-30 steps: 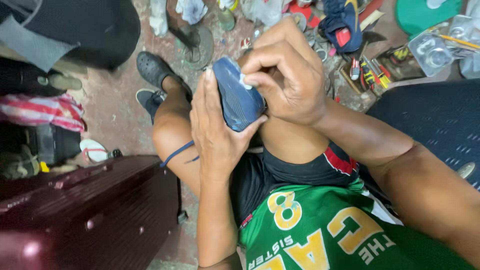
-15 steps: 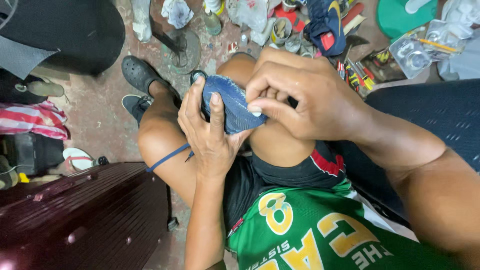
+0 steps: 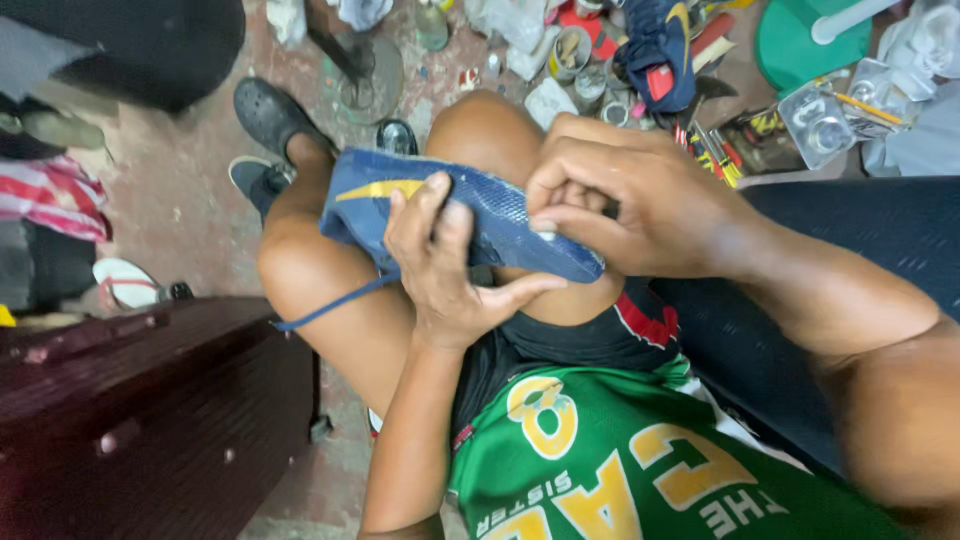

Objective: The person scrubs the sole of a blue slipper with a small brush, then picks up a black slipper and scrapes its sole with a small tool to remove debris. The person continues to scrape and clean the black slipper's sole.

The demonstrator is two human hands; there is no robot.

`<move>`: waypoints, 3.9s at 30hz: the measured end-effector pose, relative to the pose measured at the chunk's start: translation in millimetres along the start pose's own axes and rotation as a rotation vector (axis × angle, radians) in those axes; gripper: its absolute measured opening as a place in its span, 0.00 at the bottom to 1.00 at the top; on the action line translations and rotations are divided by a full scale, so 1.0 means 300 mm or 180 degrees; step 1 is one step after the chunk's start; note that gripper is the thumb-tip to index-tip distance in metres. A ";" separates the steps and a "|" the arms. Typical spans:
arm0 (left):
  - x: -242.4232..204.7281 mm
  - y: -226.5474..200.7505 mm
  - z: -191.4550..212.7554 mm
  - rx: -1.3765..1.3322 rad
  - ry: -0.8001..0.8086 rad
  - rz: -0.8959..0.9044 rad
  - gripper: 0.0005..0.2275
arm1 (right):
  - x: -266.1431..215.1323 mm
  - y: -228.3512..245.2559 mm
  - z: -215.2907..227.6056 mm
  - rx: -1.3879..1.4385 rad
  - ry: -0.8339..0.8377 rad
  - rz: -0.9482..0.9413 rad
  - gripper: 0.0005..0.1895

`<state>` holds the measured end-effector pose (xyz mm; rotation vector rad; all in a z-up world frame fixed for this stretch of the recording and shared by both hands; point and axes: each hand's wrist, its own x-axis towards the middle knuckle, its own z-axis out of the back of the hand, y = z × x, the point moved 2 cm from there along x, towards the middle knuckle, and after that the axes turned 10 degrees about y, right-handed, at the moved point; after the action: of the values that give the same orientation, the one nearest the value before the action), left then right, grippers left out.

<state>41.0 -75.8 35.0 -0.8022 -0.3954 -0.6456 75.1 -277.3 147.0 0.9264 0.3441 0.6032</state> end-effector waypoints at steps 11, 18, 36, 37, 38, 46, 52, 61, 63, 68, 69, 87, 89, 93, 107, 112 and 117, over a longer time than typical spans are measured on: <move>-0.046 0.002 -0.030 -0.0051 -0.0264 0.0148 0.58 | 0.199 -0.011 -0.003 -0.0687 0.0237 0.0499 0.06; -0.096 0.000 -0.040 -0.0005 -0.0429 0.0246 0.61 | 0.191 0.000 0.001 -0.0476 0.0957 0.0396 0.08; -0.090 0.181 0.171 0.0092 -0.0167 0.2433 0.22 | 0.197 -0.170 -0.294 0.1047 -0.0195 0.0207 0.04; -0.088 0.162 0.162 0.0430 0.0137 0.2221 0.23 | 0.188 -0.144 -0.303 0.0900 -0.0194 0.0358 0.04; -0.092 0.150 0.137 -0.0643 -0.0236 0.2406 0.23 | 0.180 -0.118 -0.306 0.0753 -0.0193 0.0510 0.04; -0.126 0.125 0.036 -0.4276 -0.1574 0.1918 0.27 | 0.309 -0.070 -0.270 -0.0450 -0.0539 0.0831 0.05; -0.123 0.190 0.158 -0.4883 -0.2232 0.1507 0.21 | 0.145 0.052 -0.381 -0.0095 0.0601 0.1856 0.07; -0.189 0.164 0.185 -0.5568 -0.2367 0.1345 0.16 | 0.257 0.004 -0.324 -0.0924 -0.0446 0.1344 0.07; -0.203 0.192 0.177 -0.5669 -0.2392 0.1304 0.17 | 0.241 0.060 -0.373 -0.1069 0.0101 0.1542 0.11; -0.240 0.255 0.190 -0.5976 -0.2564 0.1096 0.19 | 0.210 0.161 -0.449 -0.0881 0.0824 0.2242 0.09; -0.259 0.251 0.194 -0.5858 -0.2677 0.1280 0.20 | 0.217 0.145 -0.438 -0.0629 0.0710 0.2198 0.10; -0.448 0.286 0.302 -0.0900 -0.2621 0.2849 0.17 | 0.180 0.069 -0.549 0.0918 0.1114 0.2201 0.04; -0.409 0.263 0.391 -0.0329 -0.2053 0.2677 0.17 | 0.179 0.001 -0.531 0.2483 0.1005 0.1187 0.03; -0.148 0.170 0.523 0.0253 -0.0641 0.1516 0.16 | 0.207 -0.108 -0.389 0.4405 0.0749 0.0077 0.07; 0.578 -0.016 0.171 0.2540 0.2190 -0.2304 0.20 | 0.076 -0.470 -0.081 0.4866 0.0002 -0.0705 0.52; 0.603 -0.013 -0.049 0.1354 0.2664 -0.2292 0.21 | 0.022 -0.571 -0.084 0.6390 -0.0838 -0.0332 0.45; 0.568 0.014 -0.075 0.0592 0.2766 -0.1851 0.19 | -0.083 -0.715 -0.034 0.4534 -0.1423 -0.0656 0.48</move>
<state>172.2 -155.4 112.7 -0.1610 0.1263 -1.3969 122.1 -383.8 -35.2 2.2987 0.4427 -0.1642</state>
